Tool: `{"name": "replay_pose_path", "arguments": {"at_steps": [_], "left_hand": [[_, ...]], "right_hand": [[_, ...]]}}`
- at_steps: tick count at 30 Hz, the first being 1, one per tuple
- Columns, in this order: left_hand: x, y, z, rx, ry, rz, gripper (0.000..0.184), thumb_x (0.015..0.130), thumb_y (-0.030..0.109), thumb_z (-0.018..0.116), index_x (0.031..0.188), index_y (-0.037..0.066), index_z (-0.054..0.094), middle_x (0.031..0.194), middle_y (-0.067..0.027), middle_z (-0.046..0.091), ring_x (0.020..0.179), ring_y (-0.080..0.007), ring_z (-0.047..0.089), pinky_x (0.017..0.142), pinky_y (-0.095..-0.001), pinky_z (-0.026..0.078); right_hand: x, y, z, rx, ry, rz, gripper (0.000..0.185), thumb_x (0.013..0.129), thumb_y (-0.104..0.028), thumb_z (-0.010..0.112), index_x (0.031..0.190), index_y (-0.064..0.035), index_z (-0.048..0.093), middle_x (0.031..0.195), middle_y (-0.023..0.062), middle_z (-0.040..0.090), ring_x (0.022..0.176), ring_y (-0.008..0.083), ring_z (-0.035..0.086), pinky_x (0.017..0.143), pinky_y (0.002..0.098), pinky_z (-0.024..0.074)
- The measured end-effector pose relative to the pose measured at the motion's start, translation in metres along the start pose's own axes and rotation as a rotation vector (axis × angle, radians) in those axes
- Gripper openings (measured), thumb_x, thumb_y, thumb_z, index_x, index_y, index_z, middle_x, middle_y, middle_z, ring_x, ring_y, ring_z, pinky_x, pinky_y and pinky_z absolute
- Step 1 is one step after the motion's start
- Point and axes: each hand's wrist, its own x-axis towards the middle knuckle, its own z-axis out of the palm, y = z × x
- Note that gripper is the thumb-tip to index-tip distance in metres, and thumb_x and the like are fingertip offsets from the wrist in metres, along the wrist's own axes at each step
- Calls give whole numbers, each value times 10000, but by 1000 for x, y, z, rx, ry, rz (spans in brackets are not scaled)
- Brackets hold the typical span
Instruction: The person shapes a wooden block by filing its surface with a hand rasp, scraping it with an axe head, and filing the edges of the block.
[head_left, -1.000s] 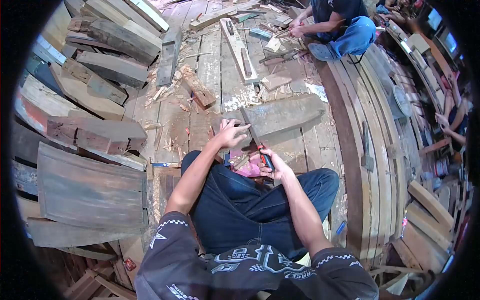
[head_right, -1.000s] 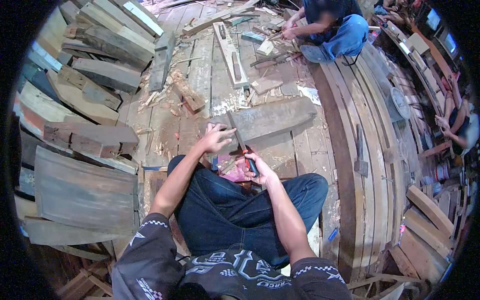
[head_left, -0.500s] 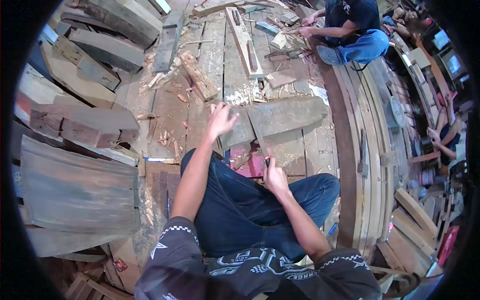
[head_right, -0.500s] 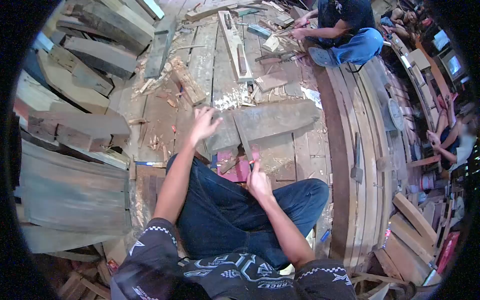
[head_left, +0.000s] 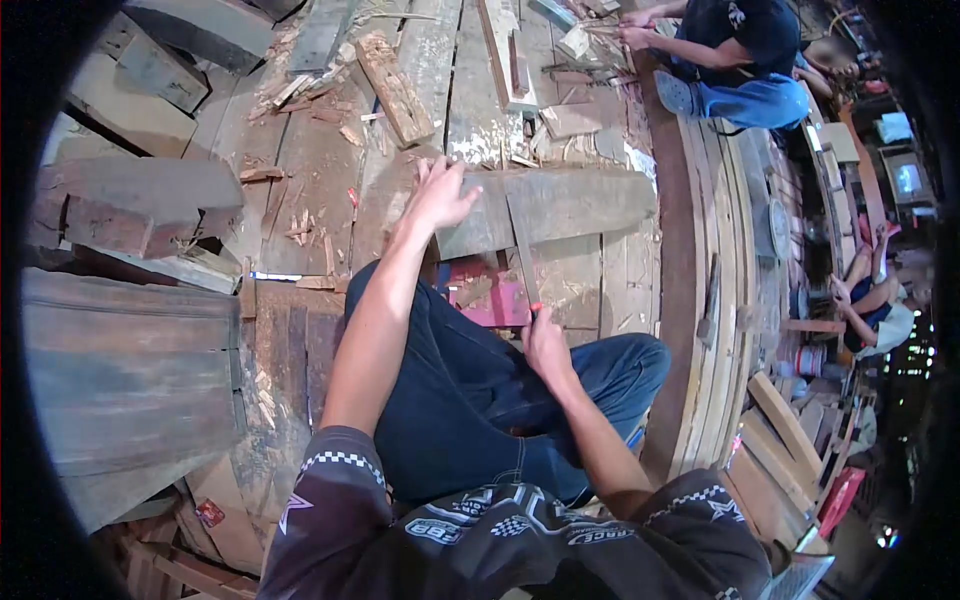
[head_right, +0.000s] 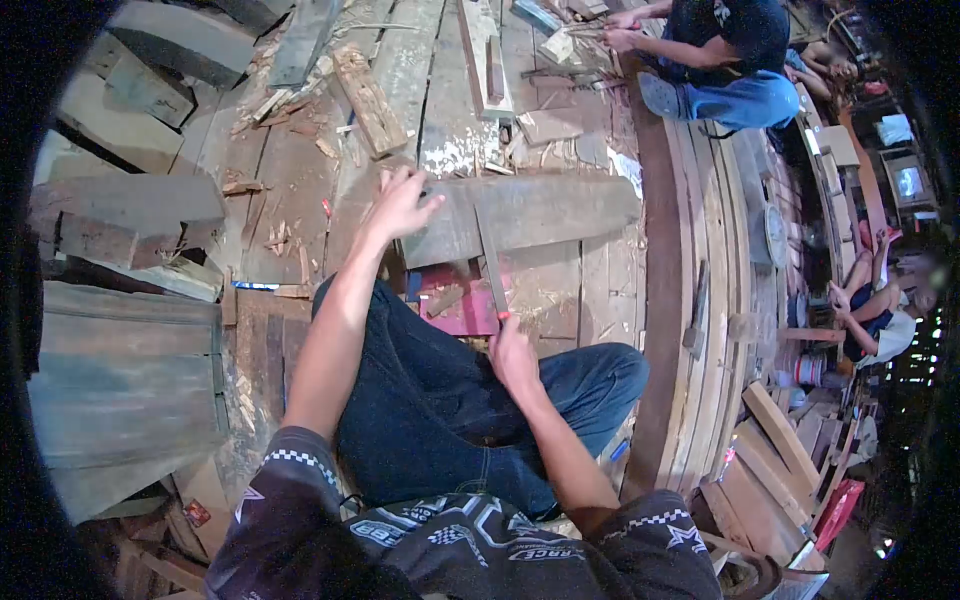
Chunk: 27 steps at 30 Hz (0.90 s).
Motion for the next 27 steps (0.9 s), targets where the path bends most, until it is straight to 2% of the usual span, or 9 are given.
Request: {"name": "replay_pose_path", "arguments": {"at_steps": [2,7,10,11,14,22,23,26,27], "left_hand": [[3,3,1,-33,-73,7,565,886,352,636,1320,9,519,1340,-306,456,1286,-524,340,1096,-561,305],[0,15,5,-3,-129,25,591,886,364,637,1355,29,504,1389,-305,420,1326,-522,320,1102,-560,314],[-2,3,14,5,-1,91,477,885,355,639,1195,-3,580,1180,-257,546,1145,-453,463,1026,-513,337],[5,0,13,-29,-149,14,570,885,359,639,1353,57,516,1404,-257,426,1319,-500,336,1096,-567,323],[1,9,-2,-44,-159,-1,563,886,359,641,1342,50,524,1409,-253,422,1330,-504,323,1095,-570,328],[-4,20,8,16,-140,50,526,884,354,635,1266,1,556,1381,-301,432,1287,-549,358,1095,-567,314],[-6,17,14,61,-35,104,555,868,373,647,1238,-30,556,1222,-283,535,1131,-473,454,1024,-529,344],[-13,18,18,158,181,-62,592,865,386,653,1292,-4,524,1273,-299,516,1178,-476,427,1029,-519,353],[-16,28,9,248,132,-228,702,884,462,617,1347,-41,456,1313,-331,490,1234,-472,435,1034,-518,371]], "right_hand": [[3,12,10,23,8,-13,328,902,-118,511,1162,48,400,679,338,598,685,547,606,637,624,471],[92,-3,32,146,128,-91,300,907,-117,515,1116,63,399,713,344,601,694,541,605,603,607,476],[93,-16,15,137,109,-66,290,908,-114,530,1112,51,408,699,337,598,691,521,612,587,593,482],[80,-8,15,75,126,-95,289,907,-111,527,1114,50,406,693,339,596,692,523,611,589,597,481],[30,10,9,54,76,-69,304,907,-100,518,1146,45,399,677,344,588,684,531,607,586,611,473],[71,-18,-1,164,47,-21,324,921,-151,497,1134,68,390,769,370,607,746,541,611,656,593,477],[82,-18,-1,187,34,-13,325,923,-155,493,1144,61,393,778,370,609,760,540,613,671,594,476],[97,-16,-1,245,21,-4,339,925,-172,494,1166,42,392,793,373,611,791,538,617,701,592,481],[92,-13,-4,245,21,-19,351,921,-182,505,1171,35,386,789,373,610,794,539,616,700,588,488]]}}
